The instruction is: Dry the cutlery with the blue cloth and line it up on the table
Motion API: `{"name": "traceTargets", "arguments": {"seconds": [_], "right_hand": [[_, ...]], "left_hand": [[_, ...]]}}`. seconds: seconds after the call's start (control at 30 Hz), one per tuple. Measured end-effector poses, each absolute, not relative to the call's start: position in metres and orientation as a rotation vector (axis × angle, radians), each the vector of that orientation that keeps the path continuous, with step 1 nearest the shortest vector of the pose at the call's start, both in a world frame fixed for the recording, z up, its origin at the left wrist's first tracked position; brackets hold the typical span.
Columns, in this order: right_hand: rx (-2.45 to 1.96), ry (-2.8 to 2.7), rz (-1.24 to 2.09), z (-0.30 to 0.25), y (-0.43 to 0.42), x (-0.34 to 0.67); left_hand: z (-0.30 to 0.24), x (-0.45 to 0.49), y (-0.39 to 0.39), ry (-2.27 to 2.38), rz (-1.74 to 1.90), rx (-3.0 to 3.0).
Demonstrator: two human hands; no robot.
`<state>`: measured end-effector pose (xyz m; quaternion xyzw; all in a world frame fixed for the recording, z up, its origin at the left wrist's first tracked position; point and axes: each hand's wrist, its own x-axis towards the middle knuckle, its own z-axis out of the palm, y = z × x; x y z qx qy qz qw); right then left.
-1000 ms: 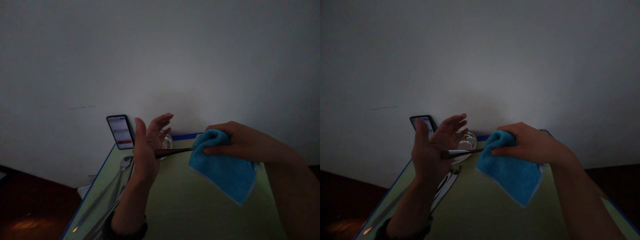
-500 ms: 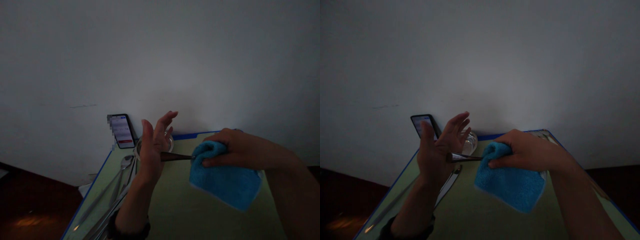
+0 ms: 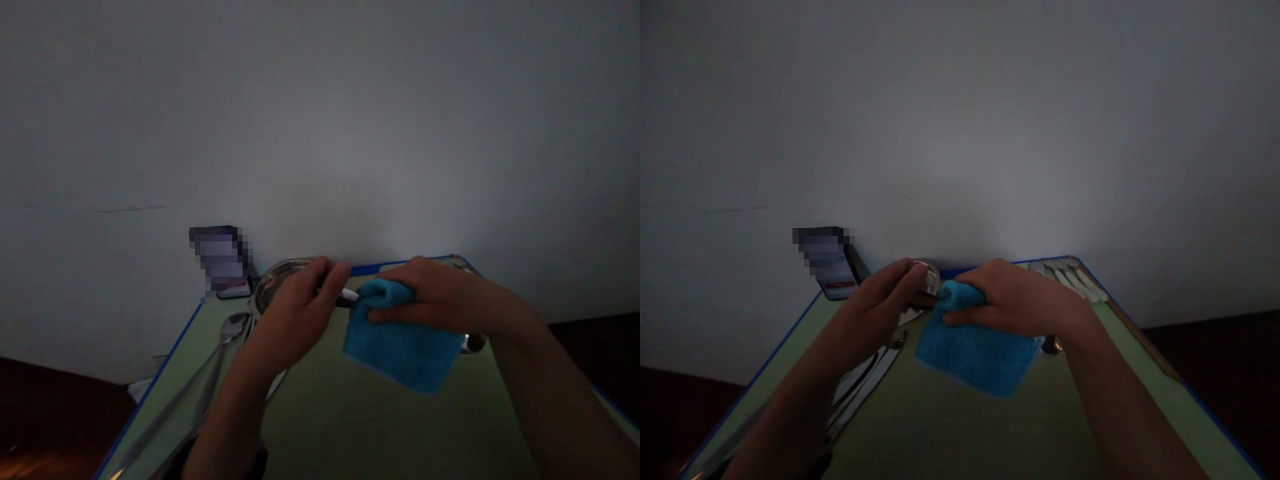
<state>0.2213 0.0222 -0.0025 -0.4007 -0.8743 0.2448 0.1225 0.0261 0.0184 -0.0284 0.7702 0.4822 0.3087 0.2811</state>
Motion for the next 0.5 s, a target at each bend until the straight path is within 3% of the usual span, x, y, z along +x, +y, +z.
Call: {"name": "traceTargets", "arguments": {"seconds": [0.13,0.5], "right_hand": [[-1.13,-2.517,0.761,-0.003,0.025,0.223],[-1.266,-2.425,0.979,-0.003,0.032,0.252]], "left_hand": [[-0.02,0.021,0.02,1.171,0.595,2.342],[-0.021,-0.015,0.028,1.357,0.755,2.263]]}}
